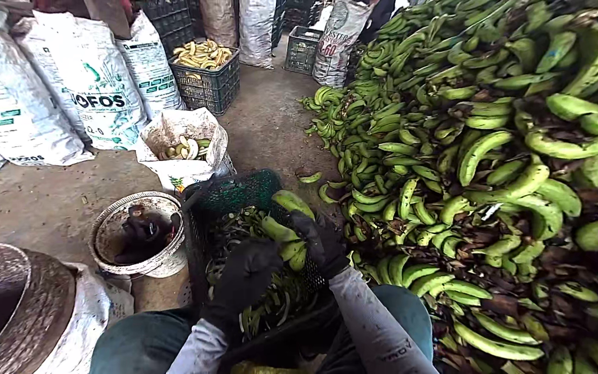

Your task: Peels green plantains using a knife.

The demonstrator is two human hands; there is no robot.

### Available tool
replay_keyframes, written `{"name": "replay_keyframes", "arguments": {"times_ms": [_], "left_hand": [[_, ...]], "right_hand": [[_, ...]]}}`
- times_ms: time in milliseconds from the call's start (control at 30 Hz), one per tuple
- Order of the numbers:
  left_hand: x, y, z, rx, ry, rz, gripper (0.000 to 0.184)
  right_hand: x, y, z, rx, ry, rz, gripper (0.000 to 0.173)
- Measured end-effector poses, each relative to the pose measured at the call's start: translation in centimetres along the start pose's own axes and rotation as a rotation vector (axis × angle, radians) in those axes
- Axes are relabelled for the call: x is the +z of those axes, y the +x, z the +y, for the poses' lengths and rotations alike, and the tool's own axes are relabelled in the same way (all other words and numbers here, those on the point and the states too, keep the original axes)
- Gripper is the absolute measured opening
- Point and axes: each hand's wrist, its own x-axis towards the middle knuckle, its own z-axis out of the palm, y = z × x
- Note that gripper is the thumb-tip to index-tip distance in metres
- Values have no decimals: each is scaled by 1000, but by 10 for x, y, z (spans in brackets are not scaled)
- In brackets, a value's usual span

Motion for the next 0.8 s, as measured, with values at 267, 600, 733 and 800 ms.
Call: {"name": "replay_keyframes", "arguments": {"times_ms": [267, 600, 733, 800], "left_hand": [[25, -11, 15, -342, -423, -409, 27], [18, -61, 39, -628, -66, -202, 44], [14, -72, 29, -560, -255, 29, 36], [19, -58, 27, -343, -147, 91, 35]], "right_hand": [[14, -14, 23, 153, 61, 46, 30], [-24, 32, 67, 472, 239, 293, 49], [-29, 23, 43, 504, -471, 36, 52], [-23, 10, 34, 549, -738, -78, 74]]}}
